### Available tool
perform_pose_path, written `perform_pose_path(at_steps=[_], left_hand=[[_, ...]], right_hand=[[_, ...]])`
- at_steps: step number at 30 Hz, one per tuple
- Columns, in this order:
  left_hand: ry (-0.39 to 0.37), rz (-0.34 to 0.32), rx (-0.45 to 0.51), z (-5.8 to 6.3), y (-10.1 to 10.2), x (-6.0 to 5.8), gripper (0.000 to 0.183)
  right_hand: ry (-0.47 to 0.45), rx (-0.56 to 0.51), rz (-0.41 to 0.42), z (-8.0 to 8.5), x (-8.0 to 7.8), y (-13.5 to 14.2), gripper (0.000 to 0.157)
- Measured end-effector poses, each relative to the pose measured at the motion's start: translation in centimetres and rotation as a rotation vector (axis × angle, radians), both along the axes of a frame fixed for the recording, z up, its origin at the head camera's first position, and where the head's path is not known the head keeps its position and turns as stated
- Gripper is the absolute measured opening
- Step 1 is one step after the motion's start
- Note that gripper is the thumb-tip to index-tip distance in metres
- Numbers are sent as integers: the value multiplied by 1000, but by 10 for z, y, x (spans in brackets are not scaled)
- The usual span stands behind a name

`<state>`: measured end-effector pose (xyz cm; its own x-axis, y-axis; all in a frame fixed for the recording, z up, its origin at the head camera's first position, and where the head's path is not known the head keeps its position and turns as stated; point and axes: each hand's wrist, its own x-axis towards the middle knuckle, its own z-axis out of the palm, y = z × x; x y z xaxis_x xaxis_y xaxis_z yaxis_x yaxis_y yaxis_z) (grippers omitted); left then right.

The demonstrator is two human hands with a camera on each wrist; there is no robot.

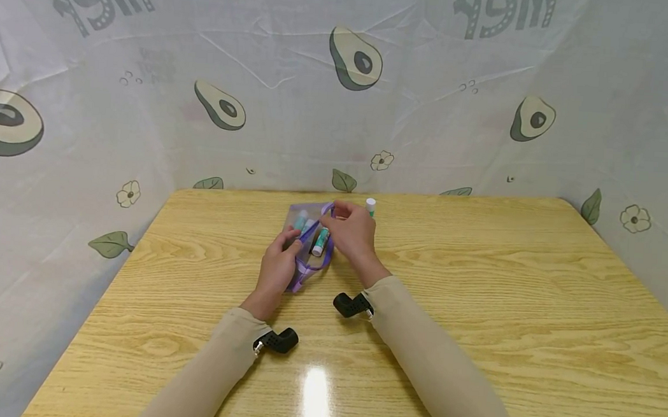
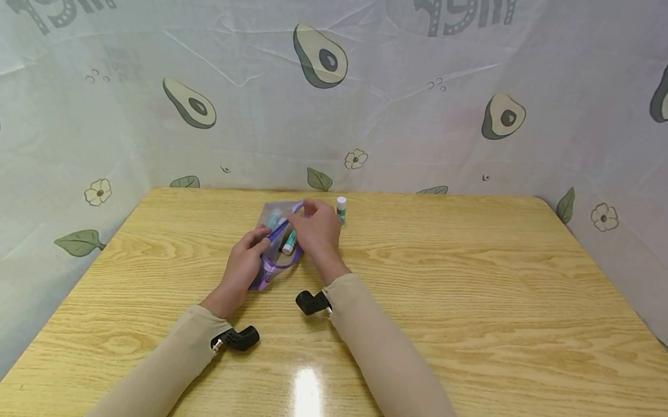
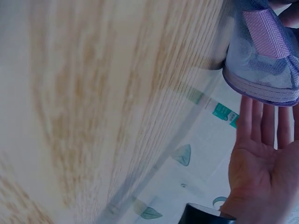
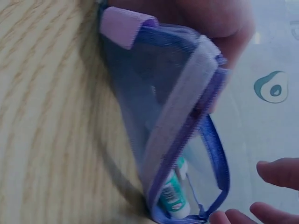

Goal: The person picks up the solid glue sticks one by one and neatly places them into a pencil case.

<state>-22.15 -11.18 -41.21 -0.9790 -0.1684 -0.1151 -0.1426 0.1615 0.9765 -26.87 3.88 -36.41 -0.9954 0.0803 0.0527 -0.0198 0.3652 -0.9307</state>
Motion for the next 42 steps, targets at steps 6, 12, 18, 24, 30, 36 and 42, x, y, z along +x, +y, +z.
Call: perform_pose_path(at_steps=[6, 12, 18, 24, 30, 36, 42], left_hand=[[-17, -9, 0, -2, 0, -1, 43], [-8, -4, 0, -1, 1, -1, 43], [-24, -6, 8, 0, 1, 0, 43], [-30, -10, 8, -1, 0, -1, 44], [-20, -9, 0, -2, 0, -2, 44], [-17, -10, -8, -3, 0, -3, 43], [-7, -5, -20, -3, -1, -3, 43]], right_hand=[[61, -111, 69, 9, -2, 7, 54], [124, -126, 101, 18, -1, 9, 59], [141, -112, 125, 20, 0, 10, 64], [192, -148, 159, 20, 2, 11, 63], [227, -185, 181, 19, 2, 14, 64], [249, -194, 182, 18, 1, 18, 64], [270, -191, 166, 19, -1, 23, 62]])
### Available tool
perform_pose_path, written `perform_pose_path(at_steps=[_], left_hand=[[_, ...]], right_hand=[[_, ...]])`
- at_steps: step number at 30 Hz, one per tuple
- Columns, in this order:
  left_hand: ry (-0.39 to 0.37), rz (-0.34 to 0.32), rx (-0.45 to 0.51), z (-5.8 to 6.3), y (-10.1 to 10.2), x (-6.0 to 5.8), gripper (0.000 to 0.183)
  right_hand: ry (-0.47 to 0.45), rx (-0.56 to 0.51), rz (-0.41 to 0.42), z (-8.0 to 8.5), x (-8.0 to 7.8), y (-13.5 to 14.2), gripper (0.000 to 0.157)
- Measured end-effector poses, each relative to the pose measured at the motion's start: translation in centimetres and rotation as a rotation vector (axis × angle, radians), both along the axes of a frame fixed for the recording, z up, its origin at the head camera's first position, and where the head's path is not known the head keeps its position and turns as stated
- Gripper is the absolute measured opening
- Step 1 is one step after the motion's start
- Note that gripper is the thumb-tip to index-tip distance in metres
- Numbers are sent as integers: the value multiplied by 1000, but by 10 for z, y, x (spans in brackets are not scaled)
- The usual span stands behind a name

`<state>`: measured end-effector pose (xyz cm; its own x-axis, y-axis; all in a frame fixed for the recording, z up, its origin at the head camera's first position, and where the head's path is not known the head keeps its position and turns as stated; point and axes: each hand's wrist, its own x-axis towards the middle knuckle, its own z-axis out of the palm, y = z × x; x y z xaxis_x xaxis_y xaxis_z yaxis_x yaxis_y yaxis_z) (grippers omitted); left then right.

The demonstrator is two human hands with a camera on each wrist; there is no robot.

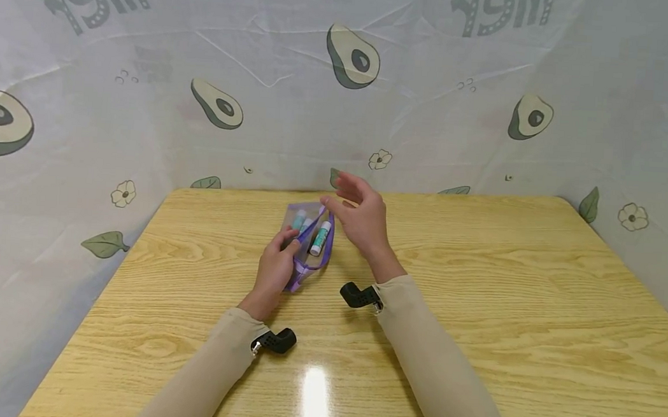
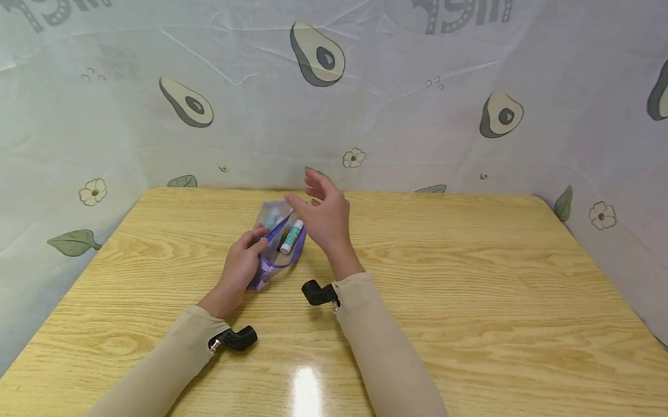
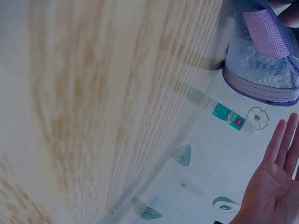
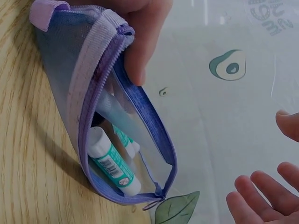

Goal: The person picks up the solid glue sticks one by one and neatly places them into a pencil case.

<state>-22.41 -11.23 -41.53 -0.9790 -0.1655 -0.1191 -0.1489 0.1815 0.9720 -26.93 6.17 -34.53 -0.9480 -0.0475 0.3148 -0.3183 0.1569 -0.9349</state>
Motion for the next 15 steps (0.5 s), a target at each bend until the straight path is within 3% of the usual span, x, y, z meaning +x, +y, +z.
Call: perform_pose_path(at_steps=[15], left_hand=[[-1, 6, -4, 0, 2, 1, 42]], right_hand=[[17, -64, -15, 7, -3, 17, 62]])
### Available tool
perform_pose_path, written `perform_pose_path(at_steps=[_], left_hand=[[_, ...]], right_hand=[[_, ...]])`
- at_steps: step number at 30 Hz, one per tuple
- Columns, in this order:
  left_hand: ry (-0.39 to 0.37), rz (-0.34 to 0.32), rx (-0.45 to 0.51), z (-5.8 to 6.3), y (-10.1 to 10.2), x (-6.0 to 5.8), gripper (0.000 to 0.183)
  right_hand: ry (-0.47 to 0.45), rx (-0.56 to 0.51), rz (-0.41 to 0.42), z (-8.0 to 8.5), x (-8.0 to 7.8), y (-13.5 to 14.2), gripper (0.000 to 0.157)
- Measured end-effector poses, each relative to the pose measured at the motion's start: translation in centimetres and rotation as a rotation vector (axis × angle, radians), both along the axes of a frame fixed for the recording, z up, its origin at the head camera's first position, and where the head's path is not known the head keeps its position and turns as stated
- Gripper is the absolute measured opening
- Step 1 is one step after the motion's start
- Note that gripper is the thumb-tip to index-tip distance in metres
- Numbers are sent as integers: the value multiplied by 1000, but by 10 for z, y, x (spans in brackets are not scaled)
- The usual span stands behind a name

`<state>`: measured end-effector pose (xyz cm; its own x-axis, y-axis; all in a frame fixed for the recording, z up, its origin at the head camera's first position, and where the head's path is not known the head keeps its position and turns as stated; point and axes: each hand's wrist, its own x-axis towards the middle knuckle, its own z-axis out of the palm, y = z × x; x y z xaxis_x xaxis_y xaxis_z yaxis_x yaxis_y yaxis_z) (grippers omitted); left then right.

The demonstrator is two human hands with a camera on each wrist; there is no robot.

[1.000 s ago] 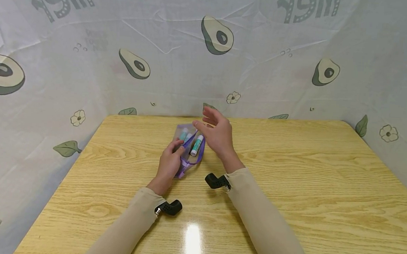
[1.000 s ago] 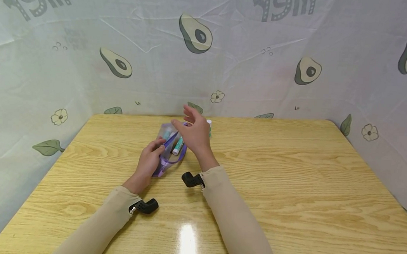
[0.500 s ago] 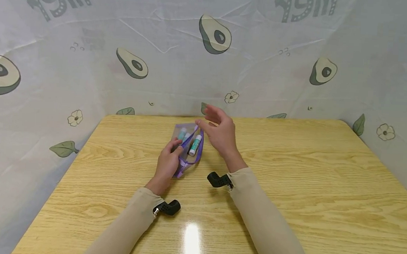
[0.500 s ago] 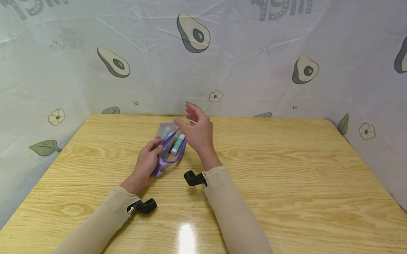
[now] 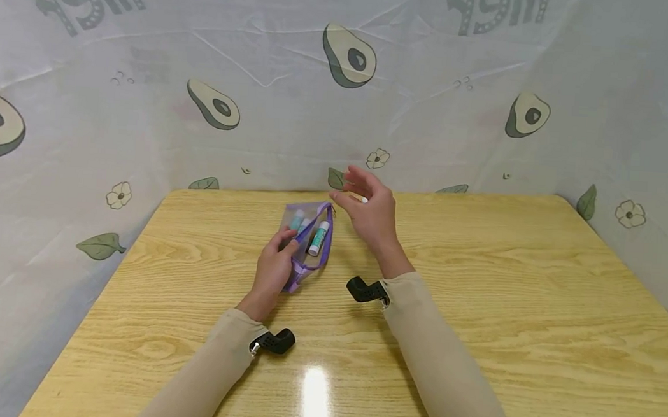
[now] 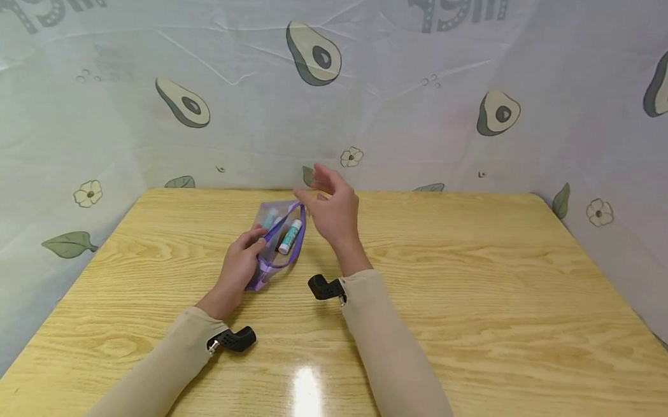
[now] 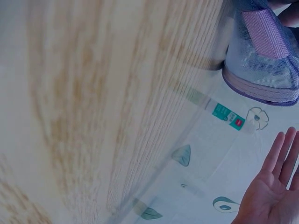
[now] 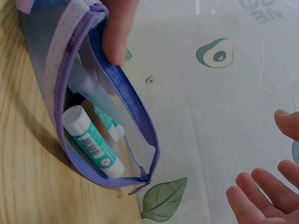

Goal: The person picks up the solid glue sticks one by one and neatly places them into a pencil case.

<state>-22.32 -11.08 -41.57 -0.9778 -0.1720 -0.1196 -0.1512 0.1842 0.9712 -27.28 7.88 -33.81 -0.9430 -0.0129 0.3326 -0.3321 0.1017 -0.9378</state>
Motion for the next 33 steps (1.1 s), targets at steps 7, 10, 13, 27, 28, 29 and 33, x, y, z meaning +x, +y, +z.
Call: perform_pose_path(at_steps=[7, 10, 13, 27, 28, 29, 33], left_hand=[[5, -3, 6, 3, 0, 1, 42], [6, -3, 5, 2, 0, 1, 41], [2, -3, 6, 2, 0, 1, 41], [-3, -7, 16, 1, -1, 0, 42], [-2, -7, 16, 1, -1, 0, 42], [-2, -8, 15, 0, -1, 1, 41], [0, -11, 18, 0, -2, 0, 41]], right_hand=[[10, -15, -16, 4, -2, 9, 61], [14, -10, -30, 5, -2, 14, 61], [23, -1, -48, 5, -3, 18, 60], [34, -57, -107, 8, -6, 34, 59], [33, -62, -112, 9, -6, 35, 59], [31, -69, -115, 9, -6, 36, 59], [25, -81, -128, 9, -7, 38, 59]])
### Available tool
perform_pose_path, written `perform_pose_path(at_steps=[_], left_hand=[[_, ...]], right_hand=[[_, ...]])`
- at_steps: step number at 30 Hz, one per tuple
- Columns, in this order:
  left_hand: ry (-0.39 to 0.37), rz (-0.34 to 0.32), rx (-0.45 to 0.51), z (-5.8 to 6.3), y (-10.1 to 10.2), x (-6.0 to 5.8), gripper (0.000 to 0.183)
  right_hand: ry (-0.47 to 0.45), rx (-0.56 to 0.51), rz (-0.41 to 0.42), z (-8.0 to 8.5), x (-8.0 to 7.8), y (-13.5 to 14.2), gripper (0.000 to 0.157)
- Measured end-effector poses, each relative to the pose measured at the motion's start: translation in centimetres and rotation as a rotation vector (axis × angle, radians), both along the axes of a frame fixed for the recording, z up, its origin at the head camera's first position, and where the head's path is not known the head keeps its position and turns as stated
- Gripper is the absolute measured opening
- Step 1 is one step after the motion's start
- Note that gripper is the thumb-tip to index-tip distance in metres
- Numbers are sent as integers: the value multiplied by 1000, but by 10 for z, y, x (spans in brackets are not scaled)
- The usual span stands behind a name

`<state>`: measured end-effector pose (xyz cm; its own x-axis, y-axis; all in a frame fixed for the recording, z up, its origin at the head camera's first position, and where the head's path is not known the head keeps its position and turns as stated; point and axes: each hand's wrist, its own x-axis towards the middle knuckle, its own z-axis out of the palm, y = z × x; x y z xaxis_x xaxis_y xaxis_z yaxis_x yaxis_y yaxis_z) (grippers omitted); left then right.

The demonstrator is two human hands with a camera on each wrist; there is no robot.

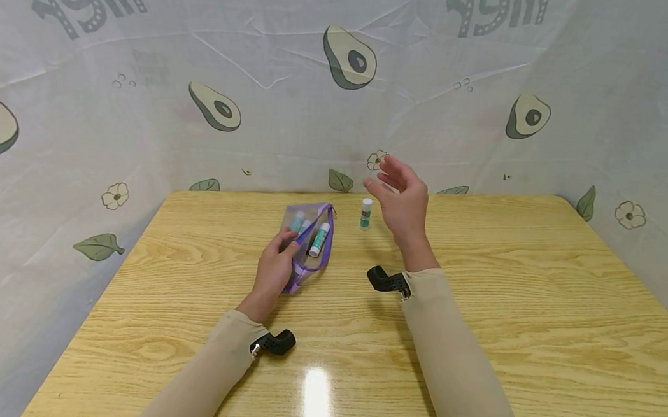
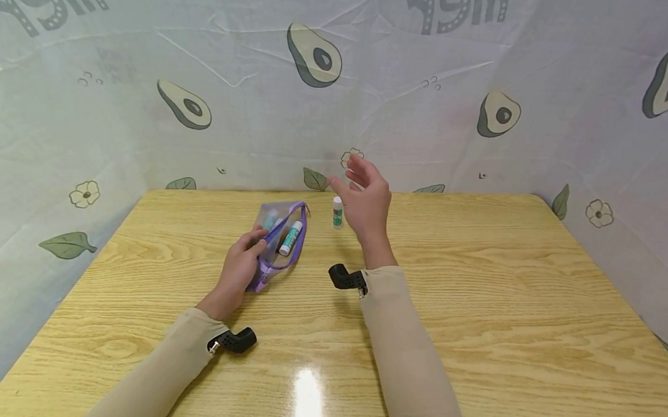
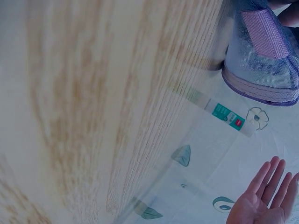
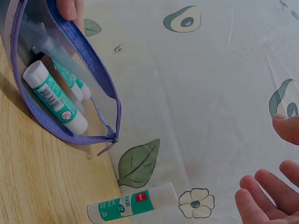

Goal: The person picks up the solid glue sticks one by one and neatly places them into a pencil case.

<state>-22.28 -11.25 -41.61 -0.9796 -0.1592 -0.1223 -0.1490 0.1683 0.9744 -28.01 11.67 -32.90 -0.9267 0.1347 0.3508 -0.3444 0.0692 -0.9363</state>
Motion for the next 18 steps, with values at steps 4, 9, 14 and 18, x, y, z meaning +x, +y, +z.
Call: perform_pose_path(at_steps=[4, 9, 14, 18], left_hand=[[0, 1, -4, 0, 0, 0, 42], [-2, 0, 3, 0, 0, 1, 42], [6, 0, -2, 1, 0, 1, 42], [11, 5, 3, 1, 1, 2, 41]], right_hand=[[-14, 4, -3, -2, -2, 1, 60], [-41, 15, -9, -6, -5, 0, 61], [-54, 29, -23, -10, -8, 0, 61], [-64, 48, -31, -14, -9, -1, 61]])
